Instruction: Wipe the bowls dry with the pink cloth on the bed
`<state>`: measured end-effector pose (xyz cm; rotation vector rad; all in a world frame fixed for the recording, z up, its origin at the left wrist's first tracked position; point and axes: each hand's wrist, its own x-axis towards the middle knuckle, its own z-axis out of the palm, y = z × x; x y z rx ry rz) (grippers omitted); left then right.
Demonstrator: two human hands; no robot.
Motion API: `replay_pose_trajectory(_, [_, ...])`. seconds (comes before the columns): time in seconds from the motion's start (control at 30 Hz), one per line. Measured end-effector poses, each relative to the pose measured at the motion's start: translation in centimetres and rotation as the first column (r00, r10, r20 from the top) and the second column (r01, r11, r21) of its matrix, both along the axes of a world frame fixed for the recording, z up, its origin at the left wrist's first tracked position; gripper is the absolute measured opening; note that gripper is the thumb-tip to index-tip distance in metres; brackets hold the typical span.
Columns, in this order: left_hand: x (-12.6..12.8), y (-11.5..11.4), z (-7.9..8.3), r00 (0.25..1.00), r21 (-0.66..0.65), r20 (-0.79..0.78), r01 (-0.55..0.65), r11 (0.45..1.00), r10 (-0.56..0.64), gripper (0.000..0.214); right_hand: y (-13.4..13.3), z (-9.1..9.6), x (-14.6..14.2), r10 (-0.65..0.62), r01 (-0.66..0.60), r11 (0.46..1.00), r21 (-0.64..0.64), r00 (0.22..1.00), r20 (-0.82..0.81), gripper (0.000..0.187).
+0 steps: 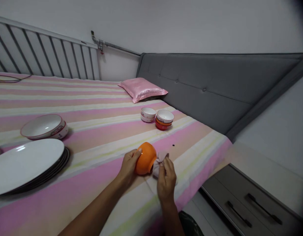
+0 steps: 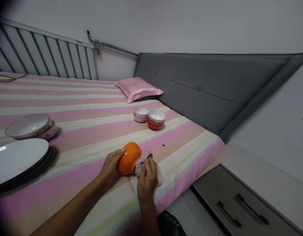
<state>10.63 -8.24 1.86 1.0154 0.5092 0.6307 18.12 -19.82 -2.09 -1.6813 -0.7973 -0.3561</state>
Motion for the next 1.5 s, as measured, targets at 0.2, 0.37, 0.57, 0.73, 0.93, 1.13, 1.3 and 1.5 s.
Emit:
replay_pose_trajectory(0.2, [-0.1,0.2,-0.1,1.0,0.051,-0.009,-0.002,0.999,0.003,0.039,0.4,0.2,-1.2,0.211,-0.175,0.965,-0.194,0.961,0.179,0.044])
replay_pose_trajectory(0.37, [-0.1,0.4,-0.2,1.0,0.055,0.004,0.016,0.998,-0.016,0.038,0.5,0.2,-1.1,0.243,-0.22,0.947,-0.234,0.967,0.076,0.046])
replay_pose_trajectory(0.57, [0.1,0.4,-0.3,1.0,-0.02,0.03,0.003,1.0,-0.003,0.036,0.7,0.0,-0.5,0.243,-0.284,0.945,-0.162,0.941,-0.234,0.057])
replay_pose_trajectory(0.73, [-0.1,0.3,-0.1,1.0,-0.072,0.024,0.0,0.997,0.002,0.034,0.8,-0.3,0.0,0.225,-0.29,0.951,-0.11,0.889,-0.399,0.068])
replay_pose_trajectory(0.93, [-0.2,0.2,0.1,0.997,-0.06,0.027,0.072,0.996,-0.07,0.034,0.5,-0.2,-0.4,0.25,-0.307,0.938,-0.158,0.919,-0.304,0.062])
replay_pose_trajectory(1.13, [-0.1,0.6,-0.5,0.999,-0.015,0.029,0.02,1.0,-0.02,0.033,0.2,0.6,-1.3,0.286,-0.25,0.903,-0.349,0.957,0.055,0.05])
replay_pose_trajectory(1.3, [-0.2,0.8,-0.7,0.999,0.005,0.023,0.038,0.999,-0.038,0.037,0.5,1.4,-1.9,0.292,-0.144,0.896,-0.42,0.903,0.314,0.05])
replay_pose_trajectory(1.5, [-0.2,0.5,-0.4,0.999,-0.023,0.019,0.046,0.999,-0.046,0.047,0.6,1.8,-1.8,0.295,-0.206,0.904,-0.374,0.935,0.196,0.045])
